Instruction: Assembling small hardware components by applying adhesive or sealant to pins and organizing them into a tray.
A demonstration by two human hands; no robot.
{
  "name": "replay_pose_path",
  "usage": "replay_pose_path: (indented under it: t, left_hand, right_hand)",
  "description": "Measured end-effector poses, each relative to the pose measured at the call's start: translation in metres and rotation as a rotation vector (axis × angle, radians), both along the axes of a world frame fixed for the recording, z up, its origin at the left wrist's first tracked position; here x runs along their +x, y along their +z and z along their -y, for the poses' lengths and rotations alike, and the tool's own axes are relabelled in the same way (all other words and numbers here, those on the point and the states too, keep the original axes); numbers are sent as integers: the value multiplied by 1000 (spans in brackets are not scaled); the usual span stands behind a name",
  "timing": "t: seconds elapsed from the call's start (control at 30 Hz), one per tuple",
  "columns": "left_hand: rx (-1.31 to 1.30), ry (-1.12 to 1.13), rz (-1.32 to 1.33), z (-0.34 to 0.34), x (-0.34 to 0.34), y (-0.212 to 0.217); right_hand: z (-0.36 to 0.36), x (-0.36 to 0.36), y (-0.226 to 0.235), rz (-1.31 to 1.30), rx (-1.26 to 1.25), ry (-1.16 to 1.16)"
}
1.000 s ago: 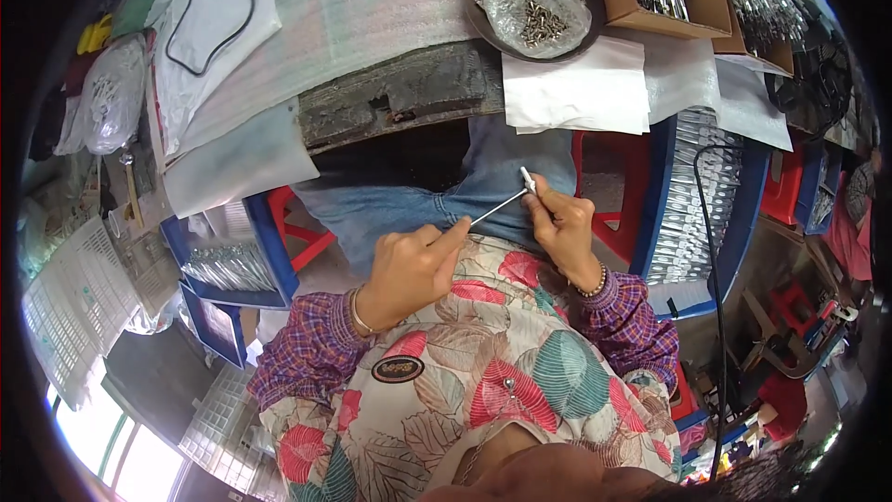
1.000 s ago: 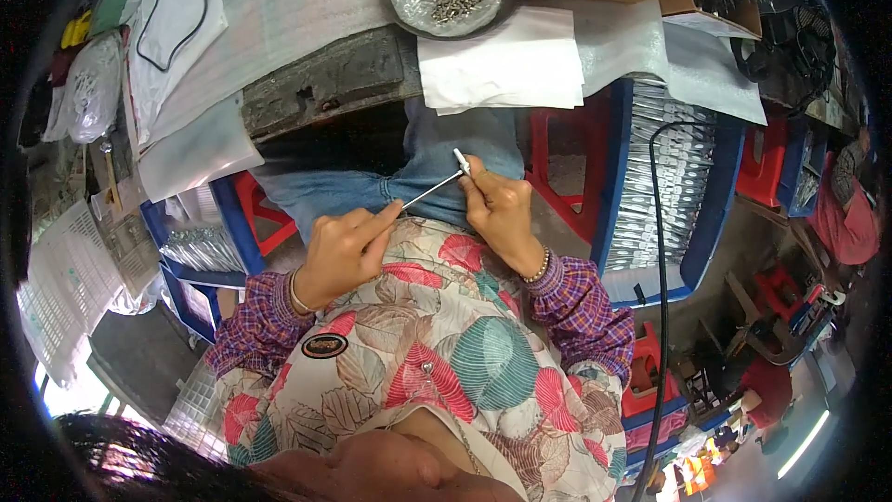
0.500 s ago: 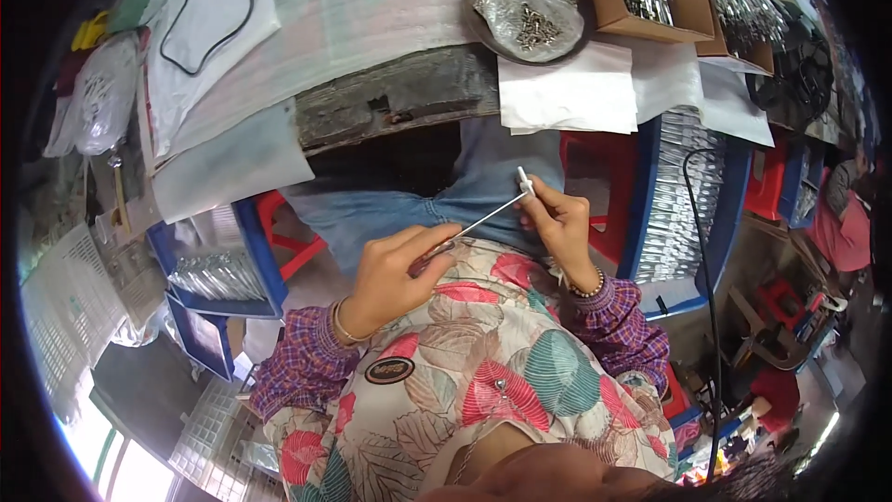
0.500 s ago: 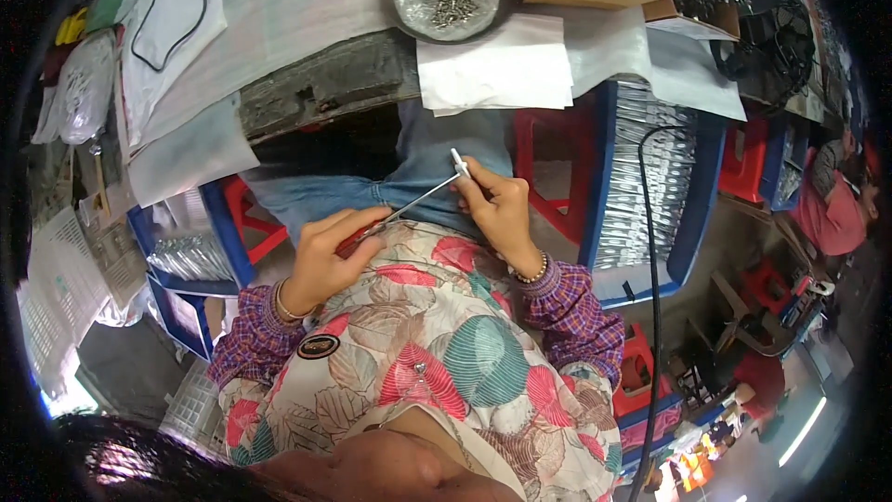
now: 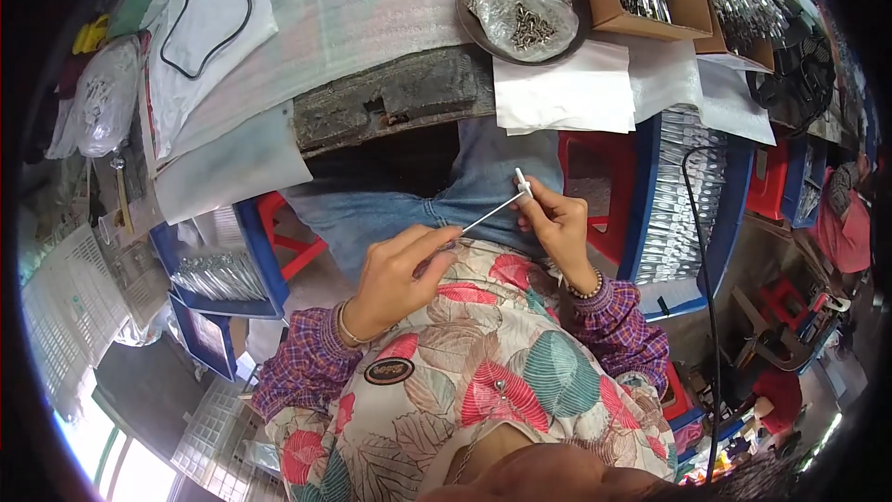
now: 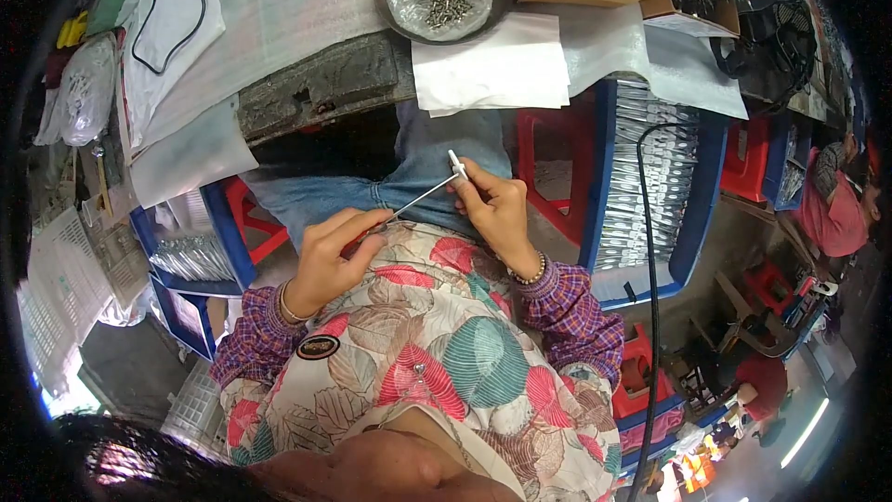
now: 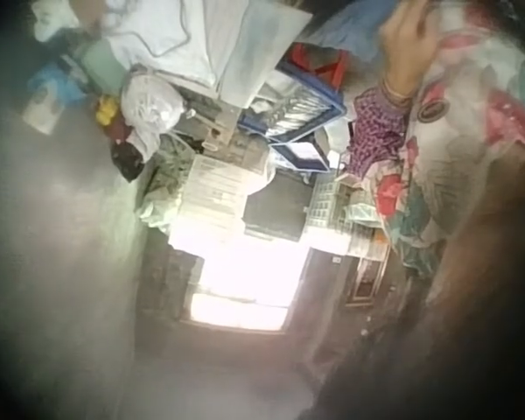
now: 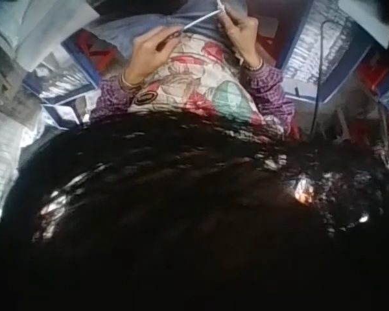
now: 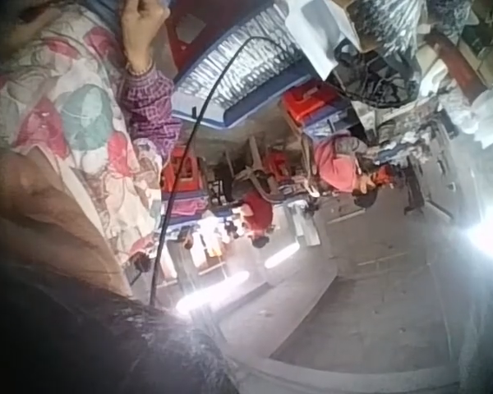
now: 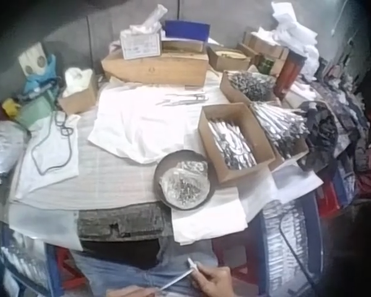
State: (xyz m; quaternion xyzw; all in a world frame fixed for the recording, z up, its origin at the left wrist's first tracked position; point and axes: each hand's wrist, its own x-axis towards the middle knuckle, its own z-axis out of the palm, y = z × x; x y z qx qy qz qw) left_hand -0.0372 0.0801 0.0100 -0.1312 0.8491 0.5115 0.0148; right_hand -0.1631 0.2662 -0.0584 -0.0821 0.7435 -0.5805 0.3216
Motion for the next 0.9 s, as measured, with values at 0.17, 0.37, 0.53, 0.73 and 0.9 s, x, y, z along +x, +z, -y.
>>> replay_pose_path:
  t: [0.17, 0.37, 0.53, 0.73, 0.9]
  left_hand:
    - [-159, -63, -83, 0, -3, 3]
    - [822, 182, 622, 35, -19, 8]
    - [1359, 341, 997, 39, -27, 11]
    - [981, 213, 888, 32, -41, 12]
    - [281, -61, 322, 26, -23, -5]
  right_hand:
    - [-2, 6, -6, -171, 88, 47]
    - [2, 7, -4, -430, 151, 122]
    - [6, 8, -2, -516, 164, 141]
    - [9, 4, -7, -546, 112, 75]
    - [11, 3, -2, -543, 136, 95]
